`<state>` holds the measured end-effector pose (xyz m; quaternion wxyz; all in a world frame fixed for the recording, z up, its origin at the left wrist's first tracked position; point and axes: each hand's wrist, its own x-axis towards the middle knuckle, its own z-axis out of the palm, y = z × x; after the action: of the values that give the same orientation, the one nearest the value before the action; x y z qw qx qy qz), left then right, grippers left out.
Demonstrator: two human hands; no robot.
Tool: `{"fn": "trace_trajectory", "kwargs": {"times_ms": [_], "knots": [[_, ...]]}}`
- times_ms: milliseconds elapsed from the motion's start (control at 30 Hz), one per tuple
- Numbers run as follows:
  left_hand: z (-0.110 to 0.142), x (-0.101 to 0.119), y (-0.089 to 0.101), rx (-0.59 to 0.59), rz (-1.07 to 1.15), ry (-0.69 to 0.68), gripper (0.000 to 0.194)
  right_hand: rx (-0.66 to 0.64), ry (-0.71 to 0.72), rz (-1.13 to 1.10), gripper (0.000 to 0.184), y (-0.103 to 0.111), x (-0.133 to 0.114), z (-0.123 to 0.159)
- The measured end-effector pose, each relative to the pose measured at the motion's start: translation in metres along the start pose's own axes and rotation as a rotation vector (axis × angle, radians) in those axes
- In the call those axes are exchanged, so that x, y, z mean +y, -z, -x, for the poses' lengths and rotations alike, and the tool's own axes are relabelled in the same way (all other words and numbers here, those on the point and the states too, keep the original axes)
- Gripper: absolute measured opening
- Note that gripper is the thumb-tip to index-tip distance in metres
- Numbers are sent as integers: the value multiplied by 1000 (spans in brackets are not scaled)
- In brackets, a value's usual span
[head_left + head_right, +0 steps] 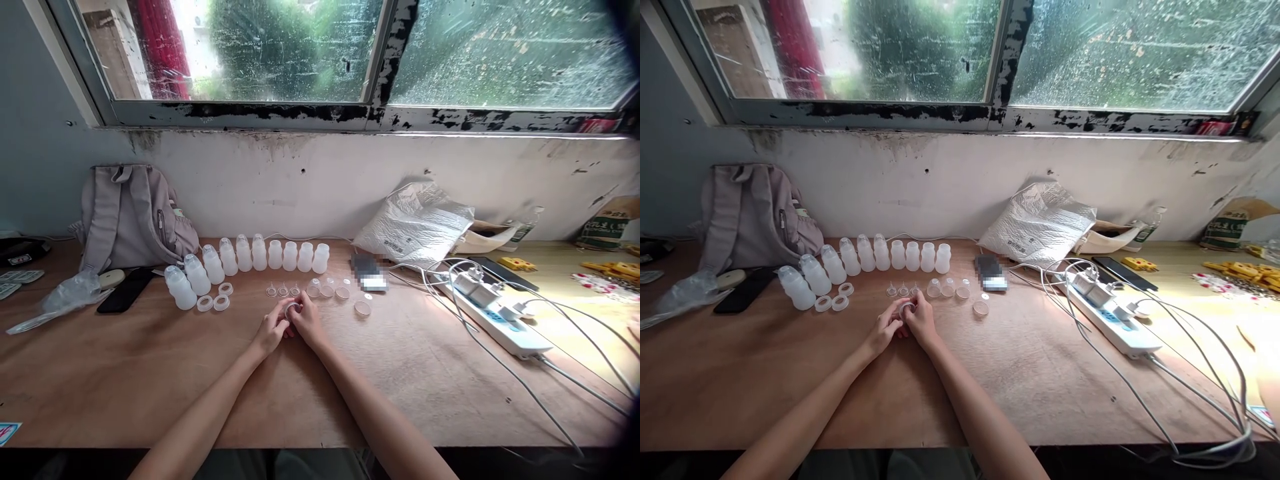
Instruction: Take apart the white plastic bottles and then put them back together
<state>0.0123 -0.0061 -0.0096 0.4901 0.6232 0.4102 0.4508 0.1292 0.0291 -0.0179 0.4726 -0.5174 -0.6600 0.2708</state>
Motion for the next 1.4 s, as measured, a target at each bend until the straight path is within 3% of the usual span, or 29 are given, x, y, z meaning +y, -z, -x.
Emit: {"fn": "trace_trajectory", "kwargs": {"times_ms": [200, 333, 533, 700, 800, 900, 1000, 1133, 1267, 1400], "knots": [[-2, 0, 4, -4, -15, -6, 40, 14, 39, -24, 4, -1, 0, 2], [-8, -1, 5, 58, -48, 8, 32, -6, 38, -90, 4, -3, 0, 3], [-11, -3, 8, 196, -276, -29, 29, -40, 36, -97, 11, -3, -3, 4], [-8, -4, 10, 234, -391, -26, 21, -21, 58, -74, 13, -2, -5, 6], [-8, -5, 10, 243, -358, -29, 23, -93, 43, -207, 14, 1, -8, 5], [-10, -7, 11, 246, -207, -16, 28, -232, -114, -492, 27, 6, -8, 1], [-13, -8, 13, 150, -1, 55, 36, -297, -228, -660, 36, 10, -3, -3], [-13, -6, 14, 81, 121, 125, 43, -348, -189, -597, 28, 10, 3, -3], [-10, -2, 14, 151, 113, 116, 46, -328, -146, -518, 27, 8, 2, 0], [-8, 0, 17, 221, -39, 82, 38, -342, -134, -501, 28, 8, -2, 3]]}}
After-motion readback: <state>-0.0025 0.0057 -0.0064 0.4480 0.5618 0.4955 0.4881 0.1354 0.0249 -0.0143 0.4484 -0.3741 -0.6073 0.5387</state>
